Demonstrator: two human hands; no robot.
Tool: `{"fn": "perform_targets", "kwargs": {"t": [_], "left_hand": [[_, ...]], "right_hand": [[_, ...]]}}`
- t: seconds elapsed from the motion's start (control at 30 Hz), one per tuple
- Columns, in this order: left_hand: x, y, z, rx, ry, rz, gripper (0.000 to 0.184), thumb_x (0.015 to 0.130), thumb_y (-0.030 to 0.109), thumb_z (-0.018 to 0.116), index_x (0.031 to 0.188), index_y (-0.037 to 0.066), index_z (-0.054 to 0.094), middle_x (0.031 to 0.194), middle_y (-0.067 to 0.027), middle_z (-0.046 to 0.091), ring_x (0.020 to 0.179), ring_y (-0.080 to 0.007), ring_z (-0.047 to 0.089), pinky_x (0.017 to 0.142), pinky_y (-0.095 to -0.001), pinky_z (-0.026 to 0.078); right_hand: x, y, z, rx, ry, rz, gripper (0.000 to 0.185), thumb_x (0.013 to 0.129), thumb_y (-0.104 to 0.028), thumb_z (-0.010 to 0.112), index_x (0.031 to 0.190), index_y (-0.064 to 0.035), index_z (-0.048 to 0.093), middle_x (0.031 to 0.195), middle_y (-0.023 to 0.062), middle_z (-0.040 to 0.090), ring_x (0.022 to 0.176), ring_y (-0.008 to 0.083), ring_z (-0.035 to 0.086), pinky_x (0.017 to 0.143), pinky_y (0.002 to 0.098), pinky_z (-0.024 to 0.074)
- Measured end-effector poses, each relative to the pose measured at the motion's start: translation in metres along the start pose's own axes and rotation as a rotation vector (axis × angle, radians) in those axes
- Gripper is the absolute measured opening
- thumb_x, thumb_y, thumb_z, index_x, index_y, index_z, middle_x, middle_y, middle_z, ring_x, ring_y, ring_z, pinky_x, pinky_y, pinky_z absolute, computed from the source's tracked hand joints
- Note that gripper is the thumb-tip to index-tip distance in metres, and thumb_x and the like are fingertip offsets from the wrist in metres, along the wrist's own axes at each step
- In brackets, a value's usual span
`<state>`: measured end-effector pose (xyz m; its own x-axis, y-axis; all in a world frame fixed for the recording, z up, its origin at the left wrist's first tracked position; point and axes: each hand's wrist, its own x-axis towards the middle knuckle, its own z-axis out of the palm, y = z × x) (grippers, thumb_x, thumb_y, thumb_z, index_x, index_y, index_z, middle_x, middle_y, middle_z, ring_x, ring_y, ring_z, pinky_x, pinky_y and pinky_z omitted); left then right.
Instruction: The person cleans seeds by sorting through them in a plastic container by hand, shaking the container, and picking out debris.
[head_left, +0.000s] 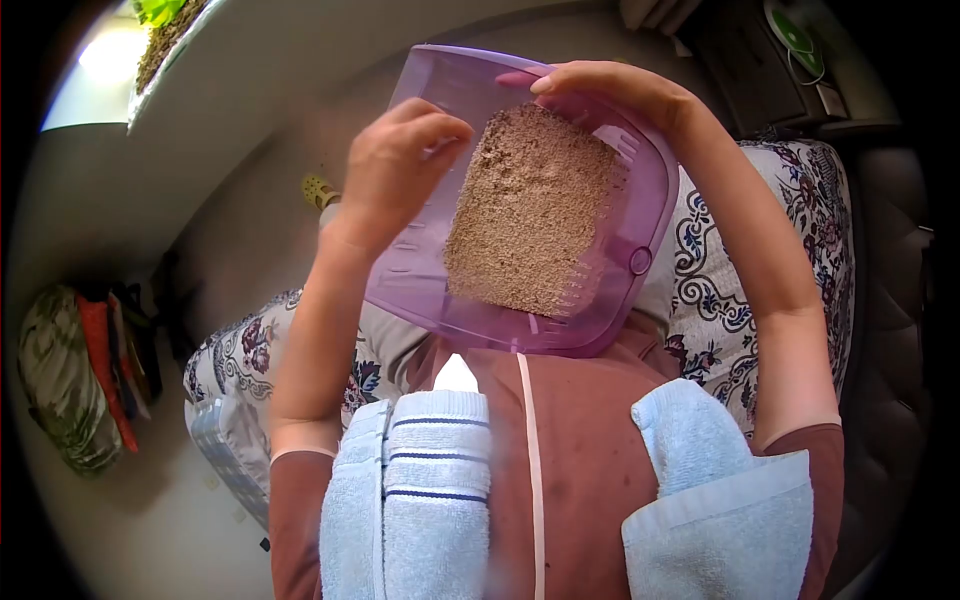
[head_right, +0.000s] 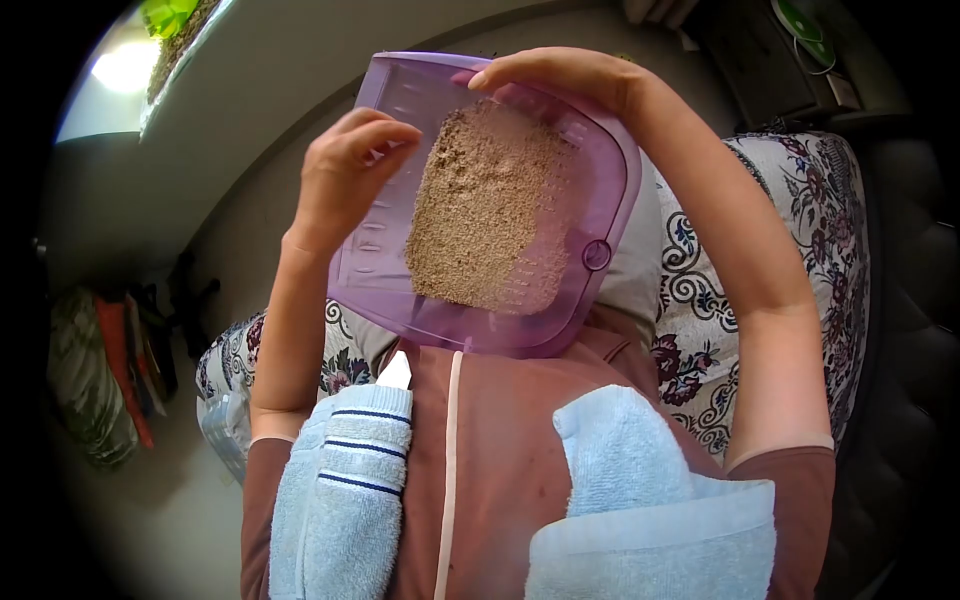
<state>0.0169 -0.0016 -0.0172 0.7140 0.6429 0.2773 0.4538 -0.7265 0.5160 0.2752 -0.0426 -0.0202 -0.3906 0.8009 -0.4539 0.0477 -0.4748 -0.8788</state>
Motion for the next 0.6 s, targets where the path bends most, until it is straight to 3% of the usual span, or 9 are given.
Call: {"fn": "perform_targets", "kwargs": {"t": [0.17,0.27,0.6], "left_hand": [[0.002,-0.002,0.021,0.058,-0.06,0.007,0.009,0.078,0.018,0.073,0.086,0.014,0.073,0.086,-0.0012,0.064,0.077,-0.0215,0.064,0.07,-0.0332,0.052],[0.003,-0.001,0.02,0.099,-0.062,0.086,0.012,0.079,0.017,0.074,0.09,0.013,0.073,0.086,-0.0001,0.064,0.071,-0.0167,0.064,0.067,-0.0299,0.051],[0.008,0.003,0.023,0.186,-0.077,0.149,0.009,0.081,0.018,0.071,0.089,0.014,0.072,0.087,-0.0002,0.064,0.074,-0.0188,0.065,0.067,-0.0316,0.051]], "right_hand": [[-0.002,-0.001,-0.003,-0.042,0.042,-0.026,0.061,0.084,-0.043,0.061,0.135,-0.0106,0.053,0.109,0.0031,0.059,0.098,0.0089,0.054,0.083,0.0242,0.0438],[-0.004,0.0,0.001,0.032,0.062,-0.049,0.058,0.082,-0.04,0.068,0.129,-0.0074,0.059,0.111,0.0037,0.062,0.09,0.0069,0.056,0.078,0.0206,0.0465],[-0.006,-0.002,0.001,0.097,0.032,-0.009,0.057,0.081,-0.038,0.069,0.129,-0.0076,0.059,0.108,0.002,0.062,0.087,0.0037,0.054,0.077,0.0189,0.0464]]}}
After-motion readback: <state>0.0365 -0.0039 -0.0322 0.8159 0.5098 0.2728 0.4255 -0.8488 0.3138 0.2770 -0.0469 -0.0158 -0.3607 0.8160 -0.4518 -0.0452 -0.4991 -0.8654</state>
